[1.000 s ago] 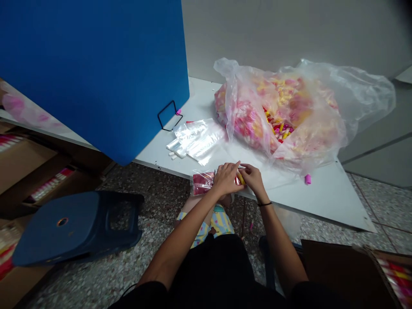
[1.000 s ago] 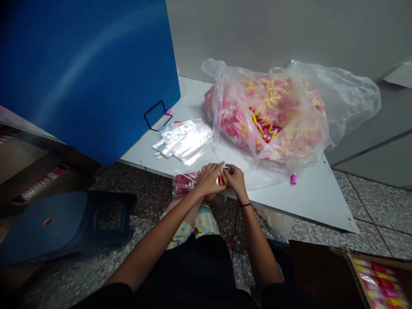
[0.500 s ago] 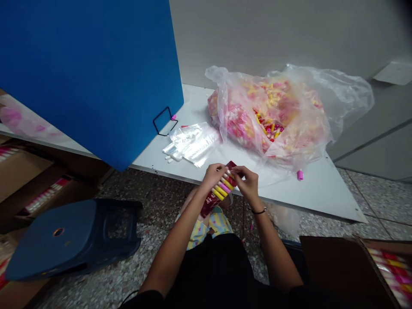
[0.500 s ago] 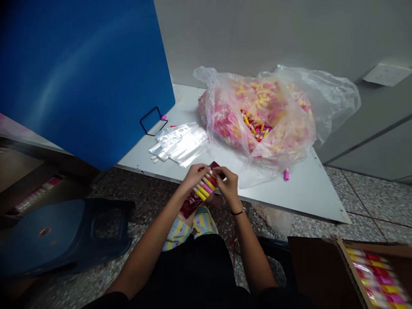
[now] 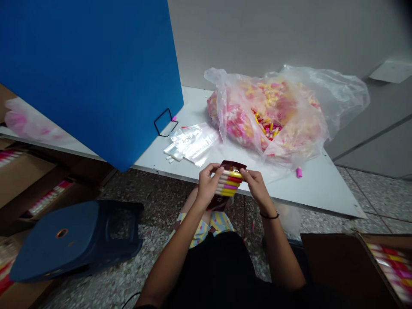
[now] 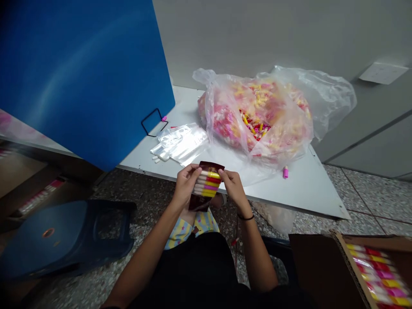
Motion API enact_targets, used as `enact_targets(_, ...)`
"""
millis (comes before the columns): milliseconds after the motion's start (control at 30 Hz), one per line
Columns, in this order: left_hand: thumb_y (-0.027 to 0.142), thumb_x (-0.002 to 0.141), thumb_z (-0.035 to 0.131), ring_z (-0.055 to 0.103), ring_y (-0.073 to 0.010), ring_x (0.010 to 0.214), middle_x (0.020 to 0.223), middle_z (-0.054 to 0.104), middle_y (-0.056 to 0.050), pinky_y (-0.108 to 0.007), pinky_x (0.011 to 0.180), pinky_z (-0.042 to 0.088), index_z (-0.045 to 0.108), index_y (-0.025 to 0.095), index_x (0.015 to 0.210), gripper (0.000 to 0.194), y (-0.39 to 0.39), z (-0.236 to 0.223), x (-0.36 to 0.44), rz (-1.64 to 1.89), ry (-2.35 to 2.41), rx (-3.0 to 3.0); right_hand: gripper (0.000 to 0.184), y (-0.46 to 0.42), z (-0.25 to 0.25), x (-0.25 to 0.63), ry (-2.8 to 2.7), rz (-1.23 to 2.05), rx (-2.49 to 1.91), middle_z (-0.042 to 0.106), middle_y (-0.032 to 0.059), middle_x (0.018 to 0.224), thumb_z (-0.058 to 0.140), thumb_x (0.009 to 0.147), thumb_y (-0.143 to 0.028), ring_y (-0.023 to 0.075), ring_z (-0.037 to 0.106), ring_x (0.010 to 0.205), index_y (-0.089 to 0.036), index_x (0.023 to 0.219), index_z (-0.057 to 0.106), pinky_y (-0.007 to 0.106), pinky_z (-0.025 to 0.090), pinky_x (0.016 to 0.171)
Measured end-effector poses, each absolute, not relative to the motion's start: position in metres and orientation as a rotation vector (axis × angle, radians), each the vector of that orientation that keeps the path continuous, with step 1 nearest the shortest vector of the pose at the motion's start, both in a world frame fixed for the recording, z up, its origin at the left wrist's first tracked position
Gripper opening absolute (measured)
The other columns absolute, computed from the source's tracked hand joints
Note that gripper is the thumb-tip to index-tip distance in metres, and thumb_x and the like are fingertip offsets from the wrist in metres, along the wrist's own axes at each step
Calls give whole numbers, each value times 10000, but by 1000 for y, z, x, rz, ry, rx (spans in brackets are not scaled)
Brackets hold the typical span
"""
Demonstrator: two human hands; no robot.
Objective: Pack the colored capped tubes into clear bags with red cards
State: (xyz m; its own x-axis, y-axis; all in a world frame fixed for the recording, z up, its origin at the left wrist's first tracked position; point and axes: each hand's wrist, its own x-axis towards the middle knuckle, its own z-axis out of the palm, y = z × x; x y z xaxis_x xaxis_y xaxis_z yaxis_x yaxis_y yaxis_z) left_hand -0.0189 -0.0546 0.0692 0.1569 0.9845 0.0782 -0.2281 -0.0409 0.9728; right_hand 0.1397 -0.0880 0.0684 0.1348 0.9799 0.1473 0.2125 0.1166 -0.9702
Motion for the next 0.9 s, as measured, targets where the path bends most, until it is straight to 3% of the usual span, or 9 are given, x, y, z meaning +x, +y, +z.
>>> enact_targets(167,412,826,530,534,-133,676,715,569,-4,-227,648,433,584,143,792,277,-62,69,-21,984,761,1176,426,-96,76,141,-1365,761,-1355,347,-31,548,450,860,-475,90,315,545,-173,564,408,246,259,524)
enact_targets(333,326,780,588,514,-129,676,684,552,-1,-217,648,408,580,132,694,212,-63,75,-27,1115,824,1195,450,-99,83,144,-1636,750,-1414,338,-30,534,406,883,-470,87,313,536,-179,545,349,249,243,520)
enact_targets(433,347,777,610,495,-119,671,686,539,-1,-208,626,391,598,127,692,237,-63,72,-29,1119,840,1240,455,-98,86,151,-1814,875,-1465,386,-26,531,371,891,-478,92,341,531,-175,553,387,251,266,528)
enact_targets(600,407,769,629,474,-104,604,642,527,11,-210,578,379,605,126,727,286,-67,67,-26,1052,823,1153,454,-94,92,158,-1898,905,-1416,333,-40,511,350,894,-462,77,286,500,-190,533,312,252,259,511)
enact_targets(900,378,786,610,538,-148,724,737,588,-36,-238,665,417,617,115,753,265,-63,79,-32,970,813,1315,438,-99,92,156,-1967,626,-1448,382,-24,516,351,910,-405,80,339,492,-186,533,313,270,246,526)
